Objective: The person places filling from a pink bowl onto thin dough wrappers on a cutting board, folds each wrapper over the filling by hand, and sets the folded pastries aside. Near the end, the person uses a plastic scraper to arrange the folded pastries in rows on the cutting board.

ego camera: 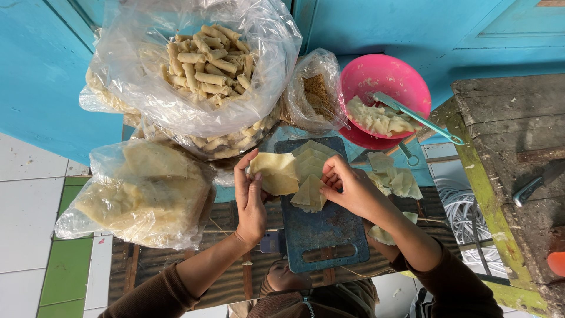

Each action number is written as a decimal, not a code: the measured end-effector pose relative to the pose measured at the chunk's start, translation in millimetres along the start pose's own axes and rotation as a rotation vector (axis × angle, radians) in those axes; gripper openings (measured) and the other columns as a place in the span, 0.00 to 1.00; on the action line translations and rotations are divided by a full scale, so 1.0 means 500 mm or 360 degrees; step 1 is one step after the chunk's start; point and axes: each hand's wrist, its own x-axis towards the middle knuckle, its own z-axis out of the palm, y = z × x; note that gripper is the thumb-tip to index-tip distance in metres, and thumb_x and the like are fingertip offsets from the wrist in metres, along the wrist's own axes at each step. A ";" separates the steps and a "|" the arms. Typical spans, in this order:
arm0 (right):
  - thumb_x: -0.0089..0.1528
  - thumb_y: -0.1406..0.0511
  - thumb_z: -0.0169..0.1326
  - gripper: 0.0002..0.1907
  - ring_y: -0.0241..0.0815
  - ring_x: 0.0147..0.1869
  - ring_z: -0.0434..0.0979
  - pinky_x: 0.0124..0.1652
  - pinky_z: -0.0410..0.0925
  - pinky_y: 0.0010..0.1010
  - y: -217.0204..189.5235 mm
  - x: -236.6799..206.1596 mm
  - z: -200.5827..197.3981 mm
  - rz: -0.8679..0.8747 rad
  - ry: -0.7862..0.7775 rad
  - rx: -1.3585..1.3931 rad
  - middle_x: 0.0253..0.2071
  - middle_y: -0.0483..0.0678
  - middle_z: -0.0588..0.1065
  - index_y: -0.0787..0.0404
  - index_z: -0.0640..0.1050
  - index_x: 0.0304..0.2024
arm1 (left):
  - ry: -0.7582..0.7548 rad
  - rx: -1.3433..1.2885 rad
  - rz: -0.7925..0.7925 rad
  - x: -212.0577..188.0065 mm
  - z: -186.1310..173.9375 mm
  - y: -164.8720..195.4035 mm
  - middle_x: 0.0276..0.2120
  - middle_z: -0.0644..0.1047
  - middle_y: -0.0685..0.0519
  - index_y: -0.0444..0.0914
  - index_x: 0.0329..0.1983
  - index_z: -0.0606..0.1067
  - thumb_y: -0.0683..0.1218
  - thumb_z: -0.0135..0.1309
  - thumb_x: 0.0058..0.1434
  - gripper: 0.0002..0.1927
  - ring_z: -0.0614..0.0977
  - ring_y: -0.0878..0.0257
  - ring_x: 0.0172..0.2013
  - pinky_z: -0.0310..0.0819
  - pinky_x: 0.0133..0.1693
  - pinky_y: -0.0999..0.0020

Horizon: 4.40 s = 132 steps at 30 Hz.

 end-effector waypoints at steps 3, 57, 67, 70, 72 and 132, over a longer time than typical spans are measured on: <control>0.59 0.71 0.63 0.18 0.35 0.41 0.81 0.40 0.75 0.28 0.003 0.000 -0.003 0.0052 0.0007 -0.0031 0.37 0.46 0.79 0.62 0.67 0.44 | -0.0003 -0.0043 -0.0003 0.001 0.000 -0.002 0.41 0.71 0.56 0.46 0.72 0.59 0.44 0.36 0.74 0.22 0.71 0.73 0.32 0.72 0.32 0.77; 0.61 0.70 0.58 0.08 0.51 0.54 0.73 0.49 0.68 0.42 -0.045 -0.008 0.015 -0.0518 0.0343 -0.0727 0.44 0.49 0.71 0.62 0.74 0.42 | 0.0094 -0.0035 0.0186 0.006 -0.006 -0.006 0.34 0.66 0.58 0.43 0.71 0.61 0.42 0.37 0.75 0.22 0.65 0.74 0.28 0.68 0.31 0.78; 0.61 0.65 0.62 0.10 0.50 0.48 0.73 0.47 0.67 0.42 -0.021 -0.004 0.023 -0.0499 0.0262 -0.0747 0.38 0.48 0.72 0.62 0.73 0.37 | 0.0066 -0.0025 0.0212 0.007 -0.007 -0.006 0.36 0.67 0.58 0.43 0.71 0.61 0.42 0.36 0.75 0.22 0.66 0.74 0.30 0.65 0.32 0.79; 0.61 0.67 0.61 0.09 0.47 0.43 0.76 0.42 0.69 0.37 -0.027 -0.010 0.018 -0.0498 0.0252 -0.0588 0.36 0.47 0.74 0.62 0.72 0.37 | 0.0081 0.0025 0.0223 0.007 -0.008 -0.010 0.36 0.67 0.58 0.43 0.71 0.61 0.41 0.37 0.75 0.22 0.65 0.74 0.30 0.64 0.32 0.79; 0.61 0.67 0.61 0.09 0.41 0.35 0.80 0.35 0.71 0.32 -0.030 -0.017 0.008 -0.0185 0.0124 -0.0401 0.32 0.47 0.76 0.62 0.73 0.37 | 0.0082 0.0040 0.0224 0.007 -0.008 -0.014 0.36 0.67 0.58 0.43 0.71 0.61 0.41 0.37 0.75 0.22 0.65 0.74 0.30 0.63 0.33 0.79; 0.57 0.70 0.68 0.12 0.45 0.43 0.81 0.42 0.73 0.32 -0.107 -0.049 0.050 -0.0876 0.0394 -0.0272 0.41 0.48 0.78 0.62 0.78 0.40 | -0.0624 -0.0001 0.0014 -0.046 0.034 0.005 0.62 0.67 0.54 0.45 0.82 0.38 0.43 0.35 0.77 0.34 0.70 0.68 0.53 0.65 0.56 0.72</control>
